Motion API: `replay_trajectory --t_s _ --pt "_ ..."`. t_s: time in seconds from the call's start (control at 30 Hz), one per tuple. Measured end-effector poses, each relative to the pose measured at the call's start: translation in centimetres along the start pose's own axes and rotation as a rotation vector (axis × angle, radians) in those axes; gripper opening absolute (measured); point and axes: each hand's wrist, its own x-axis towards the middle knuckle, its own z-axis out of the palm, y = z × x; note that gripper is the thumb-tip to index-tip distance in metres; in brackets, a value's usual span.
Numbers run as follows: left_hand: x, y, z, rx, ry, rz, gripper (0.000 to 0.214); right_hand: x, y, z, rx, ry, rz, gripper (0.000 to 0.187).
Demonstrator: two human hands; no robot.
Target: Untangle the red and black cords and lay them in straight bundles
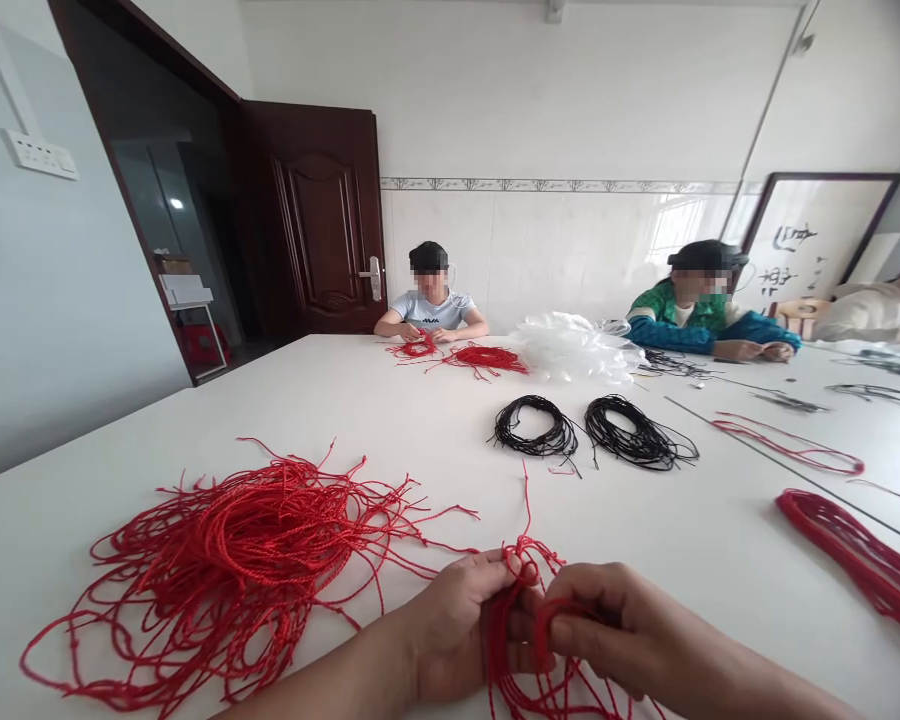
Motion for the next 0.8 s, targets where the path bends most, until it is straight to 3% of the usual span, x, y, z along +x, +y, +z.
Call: replay_trajectory --t_s 0.13,0.33,0.8 --pt "0.1 -0.1 0.4 0.05 -0.059 -0.018 0.02 0.3 0.8 0.7 -0.009 0.115 -0.075 0.013" --pt "0.1 -0.2 0.2 0.062 0.012 -0.08 0.014 1.1 2.6 0.3 -0.152 0.296 -0.054 0.029" --pt "-0.1 0.1 -0.1 0.031 -0.011 -0.11 0.021 1.3 3.0 0.3 -0.155 0.339 -0.106 0.029"
